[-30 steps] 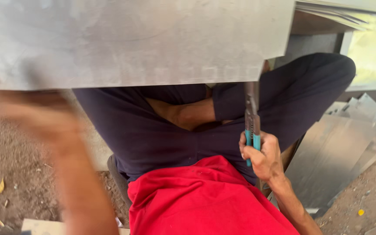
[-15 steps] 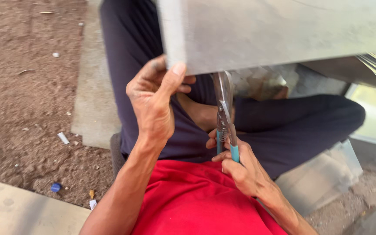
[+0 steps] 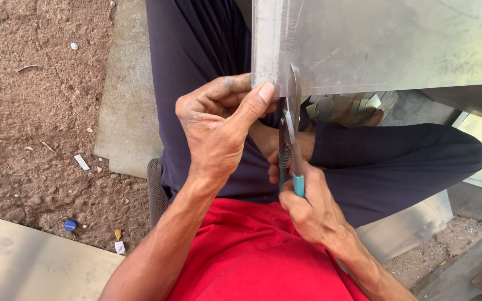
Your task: The person uses shears to cut small pieces off the edges and corners of several rectangular metal sheets.
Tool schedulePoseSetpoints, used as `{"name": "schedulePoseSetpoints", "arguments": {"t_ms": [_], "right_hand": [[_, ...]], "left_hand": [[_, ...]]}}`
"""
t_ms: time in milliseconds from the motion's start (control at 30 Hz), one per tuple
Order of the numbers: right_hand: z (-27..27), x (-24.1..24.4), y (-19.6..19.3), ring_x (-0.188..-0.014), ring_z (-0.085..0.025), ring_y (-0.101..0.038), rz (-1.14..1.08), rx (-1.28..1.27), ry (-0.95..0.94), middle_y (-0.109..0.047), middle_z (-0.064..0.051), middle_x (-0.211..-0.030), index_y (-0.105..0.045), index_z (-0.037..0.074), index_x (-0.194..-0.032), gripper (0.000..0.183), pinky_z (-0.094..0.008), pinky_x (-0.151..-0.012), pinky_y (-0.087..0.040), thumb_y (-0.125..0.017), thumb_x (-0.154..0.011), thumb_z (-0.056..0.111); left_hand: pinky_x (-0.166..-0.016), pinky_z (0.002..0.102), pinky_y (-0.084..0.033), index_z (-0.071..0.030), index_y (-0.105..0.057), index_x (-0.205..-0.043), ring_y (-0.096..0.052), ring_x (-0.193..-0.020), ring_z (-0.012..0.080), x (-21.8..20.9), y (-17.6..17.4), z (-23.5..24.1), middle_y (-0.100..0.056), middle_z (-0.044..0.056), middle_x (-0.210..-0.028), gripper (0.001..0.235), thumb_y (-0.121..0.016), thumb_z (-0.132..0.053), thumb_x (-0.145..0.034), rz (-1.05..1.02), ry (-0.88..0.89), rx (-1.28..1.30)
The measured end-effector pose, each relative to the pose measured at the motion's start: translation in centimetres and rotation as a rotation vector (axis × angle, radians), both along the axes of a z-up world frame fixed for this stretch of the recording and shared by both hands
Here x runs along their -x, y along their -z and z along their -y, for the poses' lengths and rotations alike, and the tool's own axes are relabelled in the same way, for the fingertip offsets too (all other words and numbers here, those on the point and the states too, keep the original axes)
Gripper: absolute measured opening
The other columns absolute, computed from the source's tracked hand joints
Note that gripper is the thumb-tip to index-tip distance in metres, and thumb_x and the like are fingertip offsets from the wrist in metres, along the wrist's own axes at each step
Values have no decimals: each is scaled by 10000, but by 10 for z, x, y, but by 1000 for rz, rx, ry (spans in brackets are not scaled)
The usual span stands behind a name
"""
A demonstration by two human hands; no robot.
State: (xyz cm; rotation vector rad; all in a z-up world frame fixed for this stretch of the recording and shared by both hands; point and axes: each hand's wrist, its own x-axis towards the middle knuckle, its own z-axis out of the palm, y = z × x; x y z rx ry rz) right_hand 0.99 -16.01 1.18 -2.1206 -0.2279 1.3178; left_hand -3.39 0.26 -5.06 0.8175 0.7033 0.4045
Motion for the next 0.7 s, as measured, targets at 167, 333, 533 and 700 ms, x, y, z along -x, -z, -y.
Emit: {"name": "schedulePoseSetpoints", "arguments": {"t_ms": [167, 333, 533, 700], "right_hand": [[2, 0, 4, -508, -181, -565, 74, 65, 3, -596, -71, -594, -623, 6, -851, 175, -336, -497, -468, -527, -732, 91], [6, 3, 13, -455, -162, -533, 130, 28, 9, -550, -49, -525, -606, 6, -783, 79, -335, -455, -438, -563, -765, 69], [31, -7, 12, -577, -144, -594, 41, -15, -72, -632, -50, -633, -652, 16, -835, 109, -322, -556, -488, -582, -790, 87], [87, 7, 10, -868, -179, -608, -135, -65, 262, -654, -98, -1030, -596, 39, -1207, 553, -338, -766, -553, -520, -666, 127]], "left_hand": [[-788, 259, -647, 72, -728, -1076, -754, -831, 135, -2, -2, -1, -773, 127, -942, 169, -758, -33, -947, 14, -9, 42], [-621, 223, -438, 13, -676, -903, -532, -677, 61, -28, 20, -23, -603, 7, -768, 226, -730, -141, -1060, -31, 51, -433], [-494, 263, -229, -26, -499, -683, -328, -529, 47, -72, 39, -22, -384, -64, -583, 480, -675, -241, -1074, -42, -96, -558], [-504, 243, -218, -66, -492, -655, -315, -509, 23, -54, 22, 57, -419, -79, -585, 502, -656, -289, -1075, -87, -221, -395]]}}
